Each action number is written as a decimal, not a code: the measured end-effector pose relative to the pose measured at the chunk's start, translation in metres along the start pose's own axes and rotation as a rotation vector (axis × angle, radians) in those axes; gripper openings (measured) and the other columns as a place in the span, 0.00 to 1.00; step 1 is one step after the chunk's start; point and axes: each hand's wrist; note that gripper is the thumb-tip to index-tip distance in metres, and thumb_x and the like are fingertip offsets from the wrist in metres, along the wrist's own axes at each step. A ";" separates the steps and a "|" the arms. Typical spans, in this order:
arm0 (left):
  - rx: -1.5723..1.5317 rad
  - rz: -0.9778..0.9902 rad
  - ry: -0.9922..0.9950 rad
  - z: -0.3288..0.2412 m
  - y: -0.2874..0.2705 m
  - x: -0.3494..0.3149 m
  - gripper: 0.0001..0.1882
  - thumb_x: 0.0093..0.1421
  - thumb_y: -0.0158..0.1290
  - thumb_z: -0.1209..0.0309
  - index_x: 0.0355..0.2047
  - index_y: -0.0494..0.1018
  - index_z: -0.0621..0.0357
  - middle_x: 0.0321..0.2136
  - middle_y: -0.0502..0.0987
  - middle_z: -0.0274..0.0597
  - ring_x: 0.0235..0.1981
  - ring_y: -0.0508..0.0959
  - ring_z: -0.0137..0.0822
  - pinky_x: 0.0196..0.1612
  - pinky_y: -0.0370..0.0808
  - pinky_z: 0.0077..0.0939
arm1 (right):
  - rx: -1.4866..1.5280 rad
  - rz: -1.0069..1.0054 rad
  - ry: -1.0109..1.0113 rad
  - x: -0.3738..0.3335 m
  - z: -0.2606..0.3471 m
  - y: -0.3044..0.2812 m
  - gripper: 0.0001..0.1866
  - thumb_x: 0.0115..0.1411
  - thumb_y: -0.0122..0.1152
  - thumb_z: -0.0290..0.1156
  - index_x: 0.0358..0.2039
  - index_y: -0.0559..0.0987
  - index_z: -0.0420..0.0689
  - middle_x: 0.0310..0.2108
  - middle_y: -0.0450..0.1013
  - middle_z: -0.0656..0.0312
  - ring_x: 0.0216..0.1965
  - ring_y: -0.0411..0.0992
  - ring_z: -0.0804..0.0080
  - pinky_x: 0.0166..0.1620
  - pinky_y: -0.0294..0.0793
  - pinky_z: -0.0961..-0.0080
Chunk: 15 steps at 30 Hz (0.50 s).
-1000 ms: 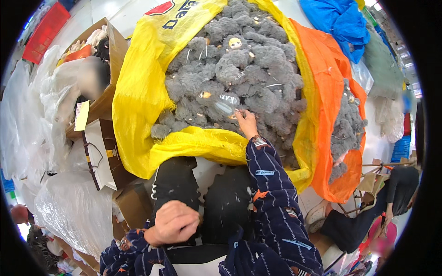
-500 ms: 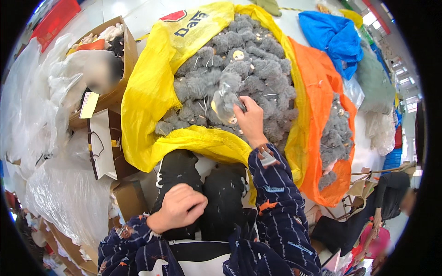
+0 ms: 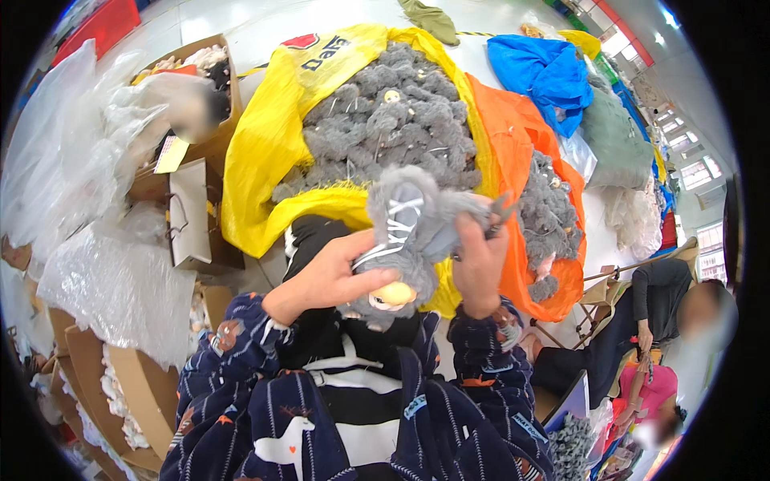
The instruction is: The person sits on the floor and repeatedly picks up small gray stuffed toys from a yellow bag. They turn each toy over, adjust its ears and face, and place it back into the bag. The person also briefly reaches into a nearby cardboard box to retrieve a plastic bag.
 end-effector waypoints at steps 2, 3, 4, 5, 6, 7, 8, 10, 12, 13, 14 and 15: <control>-0.210 -0.060 -0.206 0.028 0.009 -0.015 0.13 0.56 0.52 0.72 0.40 0.71 0.64 0.30 0.74 0.30 0.32 0.69 0.19 0.36 0.68 0.16 | 0.204 -0.086 0.201 -0.021 -0.024 0.009 0.13 0.54 0.57 0.28 0.40 0.71 0.37 0.34 0.71 0.64 0.35 0.68 0.79 0.39 0.68 0.82; -0.248 -0.131 -0.174 0.038 0.014 -0.021 0.12 0.55 0.52 0.73 0.39 0.71 0.64 0.30 0.74 0.30 0.30 0.69 0.18 0.35 0.68 0.15 | 0.204 -0.065 0.256 -0.032 -0.038 0.007 0.14 0.54 0.57 0.27 0.41 0.71 0.37 0.35 0.71 0.64 0.36 0.68 0.79 0.40 0.68 0.81; -0.257 -0.171 -0.179 0.040 0.016 -0.026 0.11 0.55 0.52 0.73 0.39 0.71 0.64 0.30 0.73 0.30 0.30 0.69 0.18 0.34 0.68 0.15 | 0.202 -0.050 0.310 -0.042 -0.053 0.004 0.15 0.54 0.56 0.27 0.42 0.71 0.37 0.36 0.71 0.64 0.36 0.68 0.80 0.41 0.68 0.81; -0.266 -0.209 -0.183 0.041 0.019 -0.031 0.11 0.55 0.52 0.73 0.39 0.71 0.64 0.29 0.73 0.30 0.30 0.69 0.18 0.34 0.68 0.15 | 0.201 -0.035 0.362 -0.053 -0.062 0.003 0.16 0.55 0.56 0.27 0.43 0.70 0.36 0.37 0.71 0.64 0.37 0.68 0.80 0.42 0.68 0.81; -0.215 -0.243 -0.175 0.045 0.022 -0.036 0.11 0.55 0.52 0.73 0.39 0.71 0.64 0.29 0.73 0.30 0.30 0.69 0.18 0.34 0.68 0.15 | 0.073 0.019 0.288 -0.063 -0.063 0.008 0.16 0.54 0.57 0.27 0.43 0.71 0.36 0.37 0.72 0.63 0.37 0.69 0.79 0.42 0.68 0.81; -0.164 -0.275 -0.166 0.052 0.025 -0.041 0.12 0.55 0.52 0.73 0.39 0.71 0.64 0.29 0.73 0.30 0.30 0.69 0.18 0.35 0.68 0.15 | 0.059 0.043 0.308 -0.068 -0.065 0.009 0.16 0.54 0.58 0.27 0.42 0.71 0.36 0.37 0.72 0.63 0.36 0.69 0.79 0.42 0.68 0.81; -0.112 -0.306 -0.157 0.056 0.027 -0.046 0.12 0.55 0.52 0.73 0.40 0.70 0.64 0.29 0.73 0.30 0.30 0.69 0.18 0.35 0.68 0.15 | 0.045 0.066 0.327 -0.072 -0.069 0.009 0.15 0.54 0.59 0.27 0.42 0.72 0.36 0.36 0.72 0.64 0.36 0.69 0.79 0.41 0.68 0.81; -0.154 -0.359 -0.196 0.057 0.025 -0.046 0.13 0.54 0.52 0.73 0.40 0.69 0.65 0.30 0.73 0.34 0.32 0.70 0.21 0.36 0.69 0.17 | -0.011 0.077 0.344 -0.071 -0.071 0.004 0.14 0.52 0.61 0.27 0.39 0.74 0.36 0.35 0.73 0.64 0.35 0.70 0.79 0.40 0.69 0.81; 0.134 -0.380 -0.052 0.052 0.016 -0.048 0.17 0.53 0.52 0.76 0.44 0.65 0.63 0.37 0.72 0.38 0.37 0.71 0.25 0.39 0.69 0.19 | 0.064 0.036 0.356 -0.066 -0.072 0.003 0.14 0.52 0.61 0.27 0.39 0.74 0.36 0.35 0.73 0.64 0.35 0.70 0.79 0.40 0.69 0.81; 0.557 -0.522 0.156 0.038 0.012 -0.049 0.16 0.51 0.53 0.77 0.41 0.67 0.63 0.37 0.72 0.41 0.37 0.72 0.30 0.40 0.69 0.20 | 0.102 0.011 0.361 -0.065 -0.073 0.002 0.14 0.52 0.61 0.28 0.39 0.74 0.36 0.35 0.73 0.63 0.35 0.70 0.79 0.40 0.69 0.81; 0.601 -0.468 0.168 0.030 0.008 -0.058 0.16 0.50 0.54 0.77 0.40 0.67 0.63 0.36 0.72 0.43 0.36 0.72 0.31 0.39 0.69 0.20 | 0.139 0.003 0.358 -0.065 -0.080 -0.004 0.15 0.53 0.60 0.28 0.41 0.73 0.37 0.36 0.72 0.63 0.35 0.70 0.77 0.40 0.69 0.80; 0.649 -0.420 0.178 0.028 0.004 -0.072 0.15 0.50 0.54 0.77 0.39 0.68 0.64 0.35 0.72 0.44 0.36 0.73 0.32 0.39 0.70 0.21 | 0.172 -0.008 0.357 -0.065 -0.081 -0.004 0.16 0.53 0.59 0.28 0.42 0.72 0.37 0.36 0.72 0.63 0.35 0.70 0.77 0.40 0.70 0.79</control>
Point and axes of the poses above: each hand's wrist, its own x-axis towards the middle knuckle, its own y-axis out of the palm, z = x × y
